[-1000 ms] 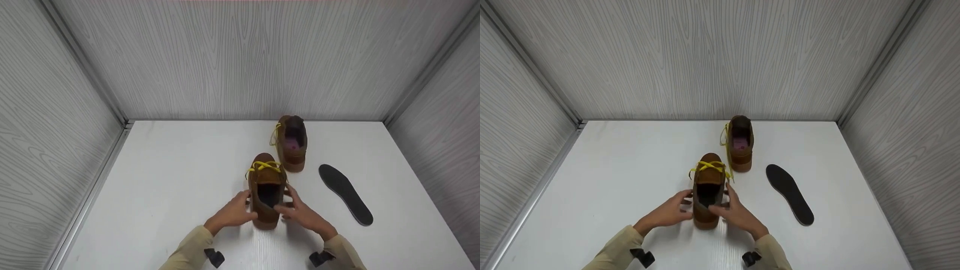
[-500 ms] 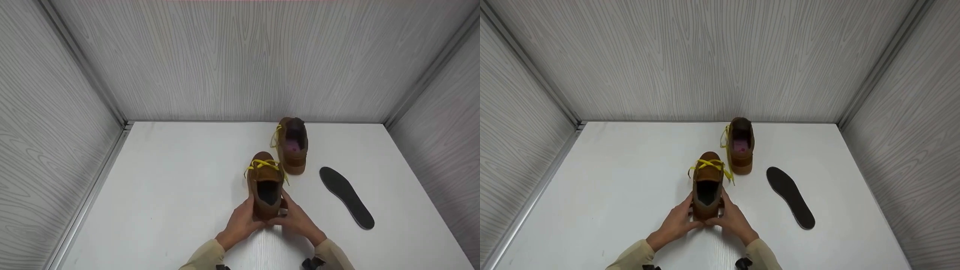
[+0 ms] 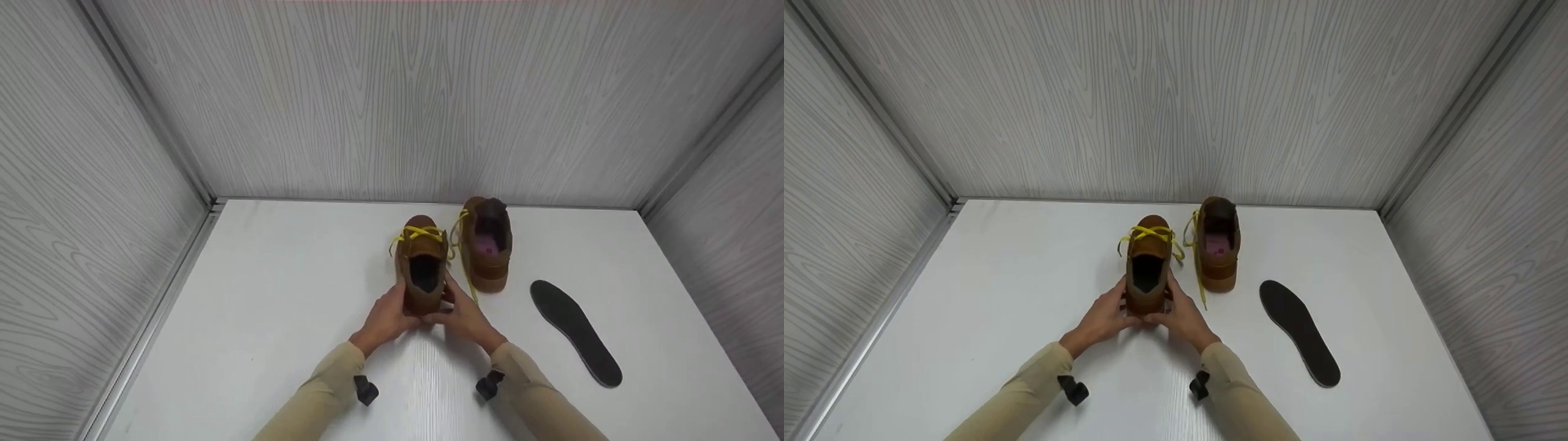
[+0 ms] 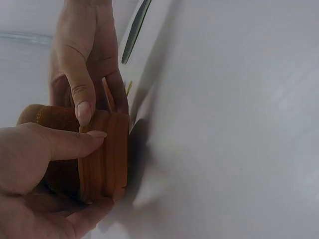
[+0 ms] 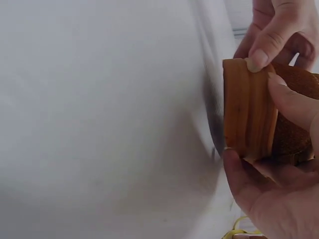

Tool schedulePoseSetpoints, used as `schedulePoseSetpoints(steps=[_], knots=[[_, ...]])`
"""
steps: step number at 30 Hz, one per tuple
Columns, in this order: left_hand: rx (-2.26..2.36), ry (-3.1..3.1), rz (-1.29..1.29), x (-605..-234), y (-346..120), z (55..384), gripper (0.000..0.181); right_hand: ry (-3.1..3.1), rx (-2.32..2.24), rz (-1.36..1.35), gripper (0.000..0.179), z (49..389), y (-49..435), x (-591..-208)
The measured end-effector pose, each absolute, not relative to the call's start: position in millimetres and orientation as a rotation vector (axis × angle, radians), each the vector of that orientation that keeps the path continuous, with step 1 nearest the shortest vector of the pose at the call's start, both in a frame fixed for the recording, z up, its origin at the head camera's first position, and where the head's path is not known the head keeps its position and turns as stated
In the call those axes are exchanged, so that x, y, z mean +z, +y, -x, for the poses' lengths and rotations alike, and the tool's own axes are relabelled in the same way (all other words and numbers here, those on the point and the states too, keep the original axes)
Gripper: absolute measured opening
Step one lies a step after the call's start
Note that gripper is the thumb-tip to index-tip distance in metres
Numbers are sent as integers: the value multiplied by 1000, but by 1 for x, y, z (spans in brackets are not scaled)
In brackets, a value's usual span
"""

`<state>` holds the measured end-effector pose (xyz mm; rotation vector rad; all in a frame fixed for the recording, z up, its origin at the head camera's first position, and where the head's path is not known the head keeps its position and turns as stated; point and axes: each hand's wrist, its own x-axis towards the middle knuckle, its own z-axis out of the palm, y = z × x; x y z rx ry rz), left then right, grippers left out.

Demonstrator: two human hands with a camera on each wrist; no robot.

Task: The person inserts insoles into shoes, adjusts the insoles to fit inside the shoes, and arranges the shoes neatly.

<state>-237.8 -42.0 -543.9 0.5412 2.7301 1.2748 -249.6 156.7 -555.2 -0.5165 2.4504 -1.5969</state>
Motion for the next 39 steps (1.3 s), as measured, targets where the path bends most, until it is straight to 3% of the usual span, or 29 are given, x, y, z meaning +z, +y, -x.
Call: schedulePoseSetpoints(steps=[10,16,26,33,39], knots=[[1207,2683,-587,-537,-53,302,96,2342,-1688,421,102,298,142,-542],[1238,2681,-567,-546,-56,308,92,2359,-1597,360,105,314,140,-552],[1248,2655,-550,-554,-49,310,98,2419,-1508,294,104,310,146,-553],[1415,2600,-469,-553,-50,304,102,2527,-1522,360,78,298,146,-557],[1454,2867,-296,-540,-46,278,78,2779,-1699,512,52,277,161,-549]])
